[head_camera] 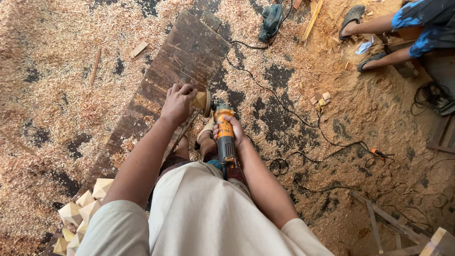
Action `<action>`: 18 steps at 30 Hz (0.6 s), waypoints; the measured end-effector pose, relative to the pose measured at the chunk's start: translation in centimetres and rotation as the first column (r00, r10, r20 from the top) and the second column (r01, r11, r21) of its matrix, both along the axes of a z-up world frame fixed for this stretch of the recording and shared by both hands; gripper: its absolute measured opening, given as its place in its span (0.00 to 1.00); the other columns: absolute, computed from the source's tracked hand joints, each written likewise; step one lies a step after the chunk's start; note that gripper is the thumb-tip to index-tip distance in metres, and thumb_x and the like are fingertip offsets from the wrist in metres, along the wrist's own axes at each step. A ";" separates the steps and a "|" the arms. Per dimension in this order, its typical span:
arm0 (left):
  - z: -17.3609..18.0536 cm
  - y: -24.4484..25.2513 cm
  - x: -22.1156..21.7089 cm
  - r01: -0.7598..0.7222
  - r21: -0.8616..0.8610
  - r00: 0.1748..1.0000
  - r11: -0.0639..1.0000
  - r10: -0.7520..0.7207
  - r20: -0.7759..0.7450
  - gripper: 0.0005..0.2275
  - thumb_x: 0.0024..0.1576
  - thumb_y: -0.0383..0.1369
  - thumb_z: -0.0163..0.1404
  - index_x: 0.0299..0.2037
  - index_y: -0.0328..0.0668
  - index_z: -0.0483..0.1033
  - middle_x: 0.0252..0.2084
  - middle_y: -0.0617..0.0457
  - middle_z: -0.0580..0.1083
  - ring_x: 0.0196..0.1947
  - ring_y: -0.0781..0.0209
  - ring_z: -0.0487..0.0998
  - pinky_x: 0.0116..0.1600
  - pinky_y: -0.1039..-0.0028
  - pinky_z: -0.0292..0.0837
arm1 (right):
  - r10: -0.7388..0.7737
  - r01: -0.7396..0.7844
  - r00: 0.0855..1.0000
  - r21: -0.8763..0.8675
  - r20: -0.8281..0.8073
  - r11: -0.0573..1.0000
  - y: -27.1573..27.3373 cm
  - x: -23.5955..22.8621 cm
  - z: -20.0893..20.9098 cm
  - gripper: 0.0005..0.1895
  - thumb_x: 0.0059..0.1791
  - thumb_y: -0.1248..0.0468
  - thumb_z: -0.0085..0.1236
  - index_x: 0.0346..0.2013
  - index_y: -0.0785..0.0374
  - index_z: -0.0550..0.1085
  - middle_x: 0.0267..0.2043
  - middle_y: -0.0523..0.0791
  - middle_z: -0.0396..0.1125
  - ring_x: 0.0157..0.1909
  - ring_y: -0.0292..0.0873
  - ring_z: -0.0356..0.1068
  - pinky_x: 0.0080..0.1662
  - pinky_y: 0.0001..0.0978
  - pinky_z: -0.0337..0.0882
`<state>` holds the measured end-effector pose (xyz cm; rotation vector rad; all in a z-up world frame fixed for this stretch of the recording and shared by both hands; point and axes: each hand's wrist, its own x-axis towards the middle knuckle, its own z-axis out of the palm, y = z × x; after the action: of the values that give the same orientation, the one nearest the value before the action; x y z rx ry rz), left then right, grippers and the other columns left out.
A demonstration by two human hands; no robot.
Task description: The person holds a wooden pyramid and uses an angle grinder with a sanding disc to smooth its surfaces, then sets it back on a workbench.
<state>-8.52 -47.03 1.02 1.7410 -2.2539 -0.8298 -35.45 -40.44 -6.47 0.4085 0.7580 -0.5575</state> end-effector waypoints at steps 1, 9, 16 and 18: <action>0.0 0.0 0.0 -0.001 -0.004 1.000 1.000 0.001 -0.002 0.27 0.48 0.34 0.64 0.61 0.44 0.76 0.62 0.53 0.69 0.65 0.50 0.63 0.71 0.60 0.57 | 0.000 0.000 1.000 0.003 0.002 1.000 0.0 0.0 0.0 0.26 0.48 0.56 0.59 0.51 0.67 0.61 0.38 0.52 0.65 0.36 0.47 0.71 0.40 0.44 0.78; -0.4 0.0 -0.5 0.024 0.068 0.998 0.997 -0.028 0.058 0.29 0.50 0.37 0.64 0.63 0.45 0.74 0.64 0.53 0.68 0.65 0.51 0.62 0.73 0.60 0.56 | -0.015 0.014 1.000 -0.020 -0.008 1.000 0.2 -0.1 0.0 0.26 0.48 0.57 0.60 0.51 0.70 0.60 0.38 0.53 0.65 0.36 0.48 0.71 0.41 0.45 0.79; -0.3 -0.5 0.9 0.137 -0.066 0.976 0.988 -0.123 0.180 0.35 0.48 0.34 0.63 0.69 0.54 0.65 0.69 0.53 0.65 0.67 0.51 0.61 0.71 0.60 0.54 | -0.090 0.092 0.995 -0.037 0.034 0.995 1.5 -2.5 0.1 0.27 0.49 0.58 0.59 0.54 0.71 0.60 0.39 0.52 0.66 0.37 0.48 0.71 0.41 0.44 0.79; 0.3 0.0 0.8 0.057 -0.249 0.977 0.967 -0.002 0.213 0.38 0.49 0.31 0.61 0.74 0.46 0.62 0.68 0.48 0.67 0.64 0.51 0.65 0.69 0.62 0.57 | -0.095 0.093 0.995 -0.068 -0.026 0.993 1.8 -3.7 0.0 0.29 0.48 0.57 0.59 0.55 0.71 0.61 0.38 0.52 0.66 0.36 0.48 0.71 0.40 0.44 0.78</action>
<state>-7.76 -47.06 1.28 1.7490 -2.3975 -0.3516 -39.17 -38.68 -6.49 0.3759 0.7485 -0.6764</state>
